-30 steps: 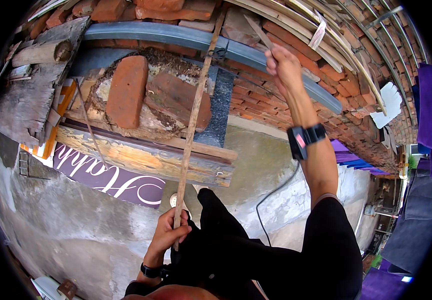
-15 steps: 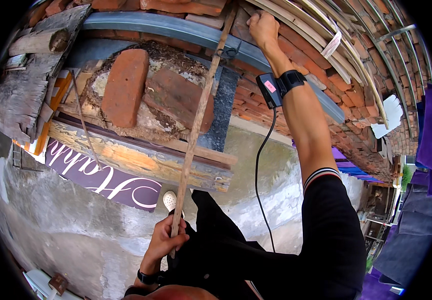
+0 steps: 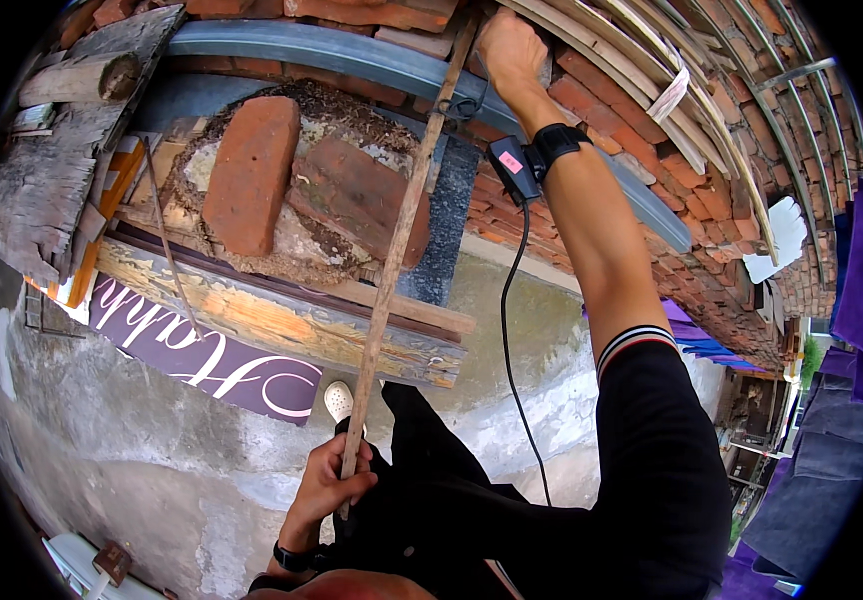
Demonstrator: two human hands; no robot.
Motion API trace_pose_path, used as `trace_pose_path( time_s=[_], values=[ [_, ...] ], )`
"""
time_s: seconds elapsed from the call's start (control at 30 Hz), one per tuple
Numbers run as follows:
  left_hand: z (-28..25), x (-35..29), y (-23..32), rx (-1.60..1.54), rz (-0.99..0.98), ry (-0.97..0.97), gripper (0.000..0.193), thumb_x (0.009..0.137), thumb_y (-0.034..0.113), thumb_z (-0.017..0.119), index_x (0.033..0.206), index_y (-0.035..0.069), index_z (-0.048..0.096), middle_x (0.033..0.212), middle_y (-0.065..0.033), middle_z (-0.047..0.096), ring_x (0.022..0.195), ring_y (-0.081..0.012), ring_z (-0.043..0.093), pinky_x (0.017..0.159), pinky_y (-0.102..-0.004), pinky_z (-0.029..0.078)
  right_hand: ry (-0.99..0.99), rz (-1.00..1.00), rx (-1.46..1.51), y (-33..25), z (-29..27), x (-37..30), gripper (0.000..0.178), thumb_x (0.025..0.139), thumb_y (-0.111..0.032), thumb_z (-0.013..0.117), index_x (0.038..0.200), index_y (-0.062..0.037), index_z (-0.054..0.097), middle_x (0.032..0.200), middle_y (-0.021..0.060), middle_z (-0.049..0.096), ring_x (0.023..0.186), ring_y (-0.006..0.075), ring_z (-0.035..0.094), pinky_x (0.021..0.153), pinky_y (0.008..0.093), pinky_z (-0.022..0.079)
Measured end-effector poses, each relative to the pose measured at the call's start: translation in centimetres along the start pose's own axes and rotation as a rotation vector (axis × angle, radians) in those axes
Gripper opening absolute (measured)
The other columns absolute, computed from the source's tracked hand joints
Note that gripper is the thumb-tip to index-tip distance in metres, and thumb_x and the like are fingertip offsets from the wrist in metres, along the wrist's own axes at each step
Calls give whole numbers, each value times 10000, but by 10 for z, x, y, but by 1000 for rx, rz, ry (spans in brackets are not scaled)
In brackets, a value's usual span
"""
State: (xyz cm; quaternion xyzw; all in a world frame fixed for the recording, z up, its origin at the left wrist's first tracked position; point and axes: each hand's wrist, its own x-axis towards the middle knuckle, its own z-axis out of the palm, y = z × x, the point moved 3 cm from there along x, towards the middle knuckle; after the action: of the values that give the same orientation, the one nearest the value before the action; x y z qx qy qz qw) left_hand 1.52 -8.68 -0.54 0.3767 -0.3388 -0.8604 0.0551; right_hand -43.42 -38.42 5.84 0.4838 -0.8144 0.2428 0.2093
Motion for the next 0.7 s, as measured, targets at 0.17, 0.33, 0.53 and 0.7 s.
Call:
trace_pose_path(
  time_s=[0.17,0.33,0.53,0.7],
  values=[
    [1,1,3,2,-5,-5,278,709,-83,642,927,23,507,609,7,490,464,-60,453,431,-199,327,-50,-80,-8,-8,8,10,265,840,-284,534,969,-76,635,874,186,657,851,388,617,775,457,483],
    [0,0,-1,-16,3,-2,278,713,-82,641,937,22,513,616,10,494,468,-56,452,432,-198,324,-74,-137,-25,-18,13,17,272,832,-285,556,1007,-93,637,882,173,660,854,375,618,775,445,485],
    [0,-1,-1,-6,3,-6,246,743,-65,649,931,27,523,639,26,495,494,-34,463,447,-192,350,-181,-264,-20,-20,13,22,294,822,-285,582,1053,-113,639,893,159,663,858,359,620,775,431,488],
    [-1,-1,-2,-8,3,-17,246,739,-64,650,933,25,526,639,27,497,498,-36,466,450,-193,351,-365,-418,-18,-27,2,27,316,800,-269,619,1077,-117,637,875,127,670,855,333,625,765,417,494]
  ],
)
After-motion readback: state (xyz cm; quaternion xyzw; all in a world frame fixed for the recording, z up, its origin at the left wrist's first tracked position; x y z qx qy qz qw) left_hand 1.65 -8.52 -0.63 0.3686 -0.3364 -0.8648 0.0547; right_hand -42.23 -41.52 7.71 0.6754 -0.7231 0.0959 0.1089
